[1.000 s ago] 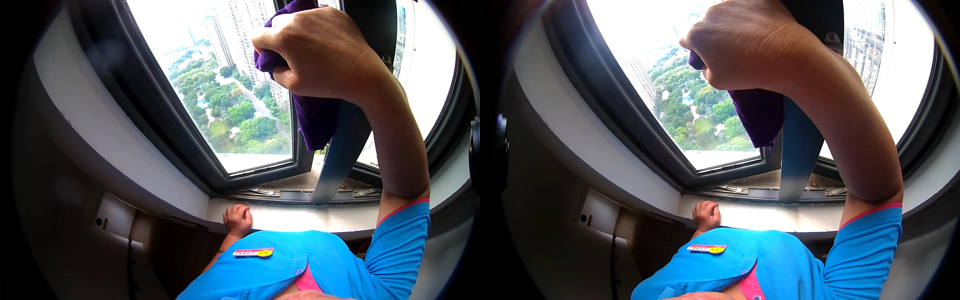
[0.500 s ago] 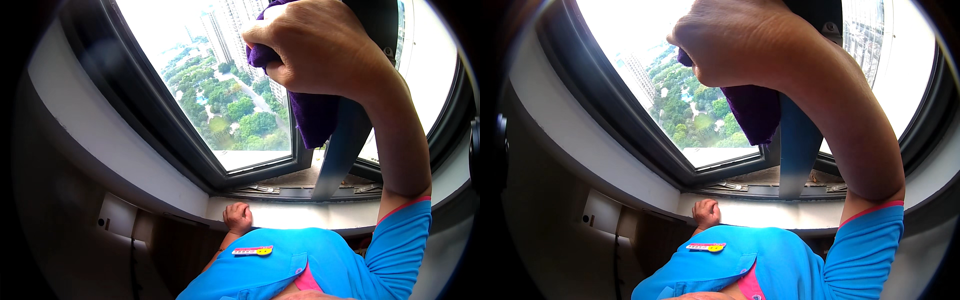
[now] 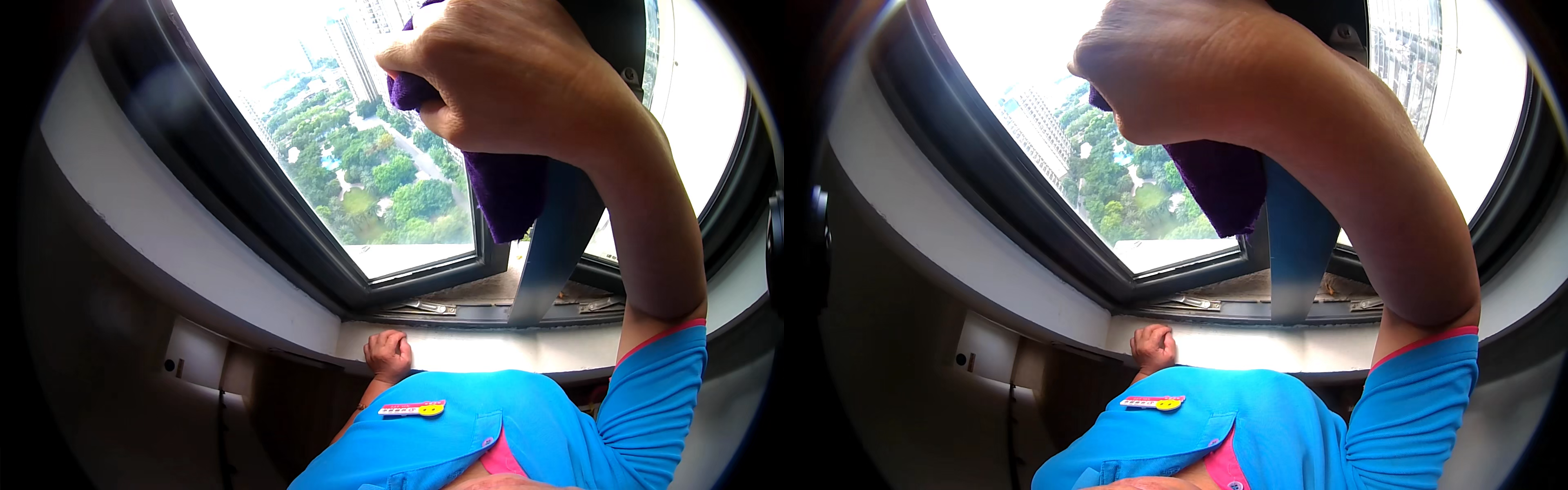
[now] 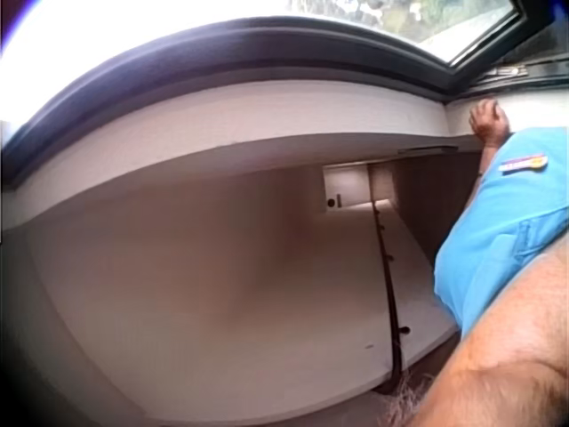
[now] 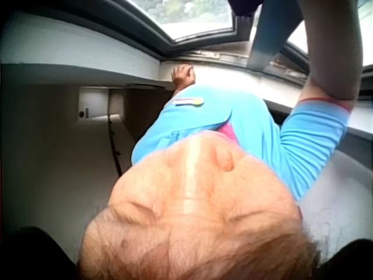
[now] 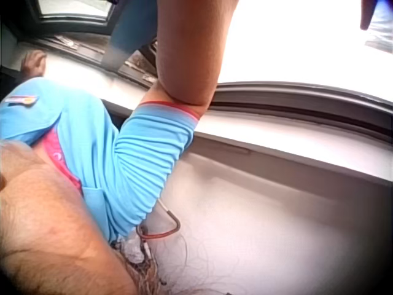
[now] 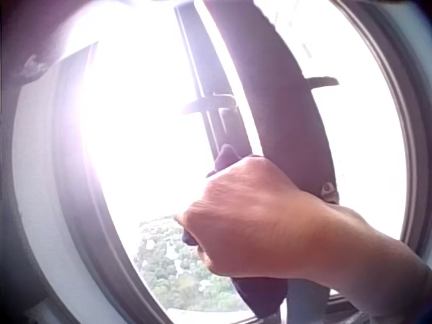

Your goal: The person wipes various surfaces in a building hallway and staircase, including a vent, a fire alarm box, a door, an exit sign, a window frame, and a handrail, by hand using a purple cloth.

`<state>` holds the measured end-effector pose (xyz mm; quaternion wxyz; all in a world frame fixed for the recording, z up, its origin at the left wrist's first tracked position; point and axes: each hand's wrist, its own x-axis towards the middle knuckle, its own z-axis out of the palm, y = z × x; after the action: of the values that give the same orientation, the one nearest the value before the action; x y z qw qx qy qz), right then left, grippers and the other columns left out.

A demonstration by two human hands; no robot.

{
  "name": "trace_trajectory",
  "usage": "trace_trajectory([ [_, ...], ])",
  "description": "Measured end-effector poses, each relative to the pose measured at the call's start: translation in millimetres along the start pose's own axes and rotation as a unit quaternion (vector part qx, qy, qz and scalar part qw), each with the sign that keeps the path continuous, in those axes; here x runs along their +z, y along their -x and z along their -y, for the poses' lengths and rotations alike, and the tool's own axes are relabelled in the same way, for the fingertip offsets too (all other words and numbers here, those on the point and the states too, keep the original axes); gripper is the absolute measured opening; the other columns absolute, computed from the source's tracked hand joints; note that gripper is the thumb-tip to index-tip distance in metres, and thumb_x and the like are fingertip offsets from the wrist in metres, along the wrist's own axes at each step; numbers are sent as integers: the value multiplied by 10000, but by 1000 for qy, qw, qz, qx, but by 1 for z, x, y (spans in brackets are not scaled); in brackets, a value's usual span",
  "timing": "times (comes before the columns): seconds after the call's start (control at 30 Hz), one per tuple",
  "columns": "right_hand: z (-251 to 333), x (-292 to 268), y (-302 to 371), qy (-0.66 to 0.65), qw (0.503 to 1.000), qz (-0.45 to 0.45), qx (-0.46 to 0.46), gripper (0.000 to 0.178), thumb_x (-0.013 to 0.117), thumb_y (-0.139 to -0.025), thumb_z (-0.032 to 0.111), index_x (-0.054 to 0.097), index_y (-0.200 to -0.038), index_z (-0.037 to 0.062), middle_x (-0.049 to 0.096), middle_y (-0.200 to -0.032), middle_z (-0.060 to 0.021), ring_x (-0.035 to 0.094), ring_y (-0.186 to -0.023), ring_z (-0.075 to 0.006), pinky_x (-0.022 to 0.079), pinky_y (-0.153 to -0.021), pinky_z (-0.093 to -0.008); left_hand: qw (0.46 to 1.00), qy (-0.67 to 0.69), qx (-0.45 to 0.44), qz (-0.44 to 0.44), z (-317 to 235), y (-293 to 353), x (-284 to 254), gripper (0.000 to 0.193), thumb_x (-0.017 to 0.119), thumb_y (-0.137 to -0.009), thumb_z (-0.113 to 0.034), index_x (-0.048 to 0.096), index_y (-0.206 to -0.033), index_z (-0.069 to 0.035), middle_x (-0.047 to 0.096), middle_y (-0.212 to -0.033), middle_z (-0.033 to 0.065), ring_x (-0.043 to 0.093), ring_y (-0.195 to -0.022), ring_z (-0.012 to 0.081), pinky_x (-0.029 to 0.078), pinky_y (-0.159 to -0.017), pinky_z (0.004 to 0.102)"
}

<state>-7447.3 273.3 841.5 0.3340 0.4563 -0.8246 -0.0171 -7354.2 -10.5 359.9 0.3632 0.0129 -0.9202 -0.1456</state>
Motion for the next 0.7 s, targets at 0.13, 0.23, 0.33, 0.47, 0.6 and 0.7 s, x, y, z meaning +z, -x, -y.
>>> trace_trajectory([
  [0.13,8,-1,-1,50,998,2,26,115,652,-773,129,724,-815,50,699,-692,-118,713,-680,-220,554,-612,-358,1000,0,4,-6,-2,-2,1,132,692,-702,-102,701,-816,-168,672,-903,-28,605,-889,233,444,-776,397],
  [0.23,4,1,-1,44,999,-19,4,116,651,-781,128,725,-819,48,701,-694,-117,713,-677,-218,557,-609,-356,1000,-1,6,-5,-1,-2,0,133,691,-704,-99,700,-818,-166,671,-902,-26,605,-889,232,444,-775,396],
  [0.33,11,2,-1,81,996,-8,30,117,650,-789,128,725,-826,46,705,-700,-111,712,-674,-210,561,-610,-350,1000,-3,6,-1,0,-1,-1,134,690,-705,-98,699,-819,-167,670,-901,-28,605,-888,231,444,-776,395],
  [0.47,-3,7,1,25,999,-21,-15,121,648,-799,126,727,-842,45,707,-702,-103,707,-662,-194,564,-607,-339,1000,-2,5,3,-1,-1,-3,134,691,-706,-101,700,-820,-171,670,-903,-32,605,-888,231,445,-779,394],
  [0.6,-4,4,0,9,1000,1,-17,129,643,-810,129,729,-860,47,708,-705,-96,704,-660,-181,564,-602,-331,1000,-2,3,4,0,1,-2,136,693,-705,-105,700,-822,-174,670,-905,-36,605,-888,232,446,-781,393],
  [0.7,2,-9,-3,25,998,51,21,137,641,-817,137,729,-875,50,711,-712,-92,705,-664,-179,565,-601,-331,1000,-1,4,2,-1,-1,-2,140,694,-703,-104,699,-822,-176,670,-906,-37,605,-887,233,446,-780,395],
])
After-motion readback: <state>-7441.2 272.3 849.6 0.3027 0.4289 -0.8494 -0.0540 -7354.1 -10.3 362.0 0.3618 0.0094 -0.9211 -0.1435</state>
